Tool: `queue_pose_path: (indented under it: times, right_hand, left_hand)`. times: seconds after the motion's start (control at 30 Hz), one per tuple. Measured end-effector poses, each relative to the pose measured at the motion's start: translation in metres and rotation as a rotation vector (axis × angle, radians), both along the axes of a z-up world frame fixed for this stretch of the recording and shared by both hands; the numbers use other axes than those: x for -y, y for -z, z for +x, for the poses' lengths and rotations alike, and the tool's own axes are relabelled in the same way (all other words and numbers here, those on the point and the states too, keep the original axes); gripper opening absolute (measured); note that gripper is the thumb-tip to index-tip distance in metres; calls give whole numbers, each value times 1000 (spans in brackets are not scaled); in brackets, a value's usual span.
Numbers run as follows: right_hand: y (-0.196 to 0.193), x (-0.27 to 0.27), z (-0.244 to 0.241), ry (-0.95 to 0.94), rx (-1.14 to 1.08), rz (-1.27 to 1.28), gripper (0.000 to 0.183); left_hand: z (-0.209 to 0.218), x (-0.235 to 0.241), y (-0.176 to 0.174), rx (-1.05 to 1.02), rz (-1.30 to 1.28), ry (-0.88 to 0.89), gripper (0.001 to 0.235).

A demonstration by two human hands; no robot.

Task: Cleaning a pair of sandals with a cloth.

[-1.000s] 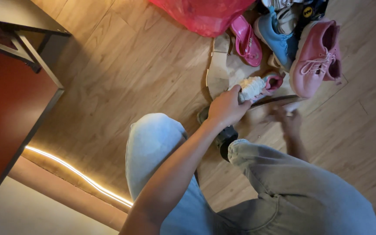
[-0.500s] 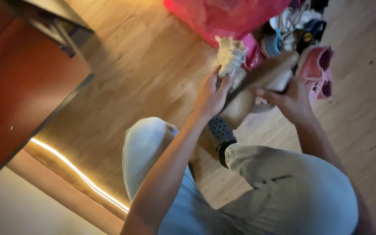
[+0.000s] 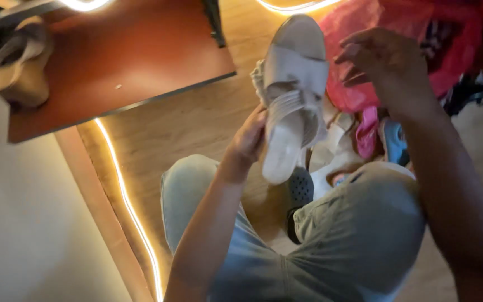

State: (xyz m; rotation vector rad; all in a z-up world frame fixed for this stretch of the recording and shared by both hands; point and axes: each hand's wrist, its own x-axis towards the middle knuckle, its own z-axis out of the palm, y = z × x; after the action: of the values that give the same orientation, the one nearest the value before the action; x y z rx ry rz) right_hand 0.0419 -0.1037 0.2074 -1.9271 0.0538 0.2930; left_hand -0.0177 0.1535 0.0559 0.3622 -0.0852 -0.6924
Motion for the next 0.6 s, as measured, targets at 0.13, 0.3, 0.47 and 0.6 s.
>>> queue_pose_path:
  times: [0.13,0.3,0.47,0.6]
  right_hand:
    - [15,-45,20,-130,-214,-15,37]
    - [21,-114,19,-227,-344,-25,48]
    - [19,-124,32,-16,-197,219,35]
    - [8,-117,15,167,63,618,30]
  left_hand:
    - [-17,-19,10,42,-182,-55,82]
    - [-12,-42,8,52,-176,-161,77]
    - [-33,-75,13,-28,-90,-322,68]
    - [-30,-87,-11,-21,-101,-394,64]
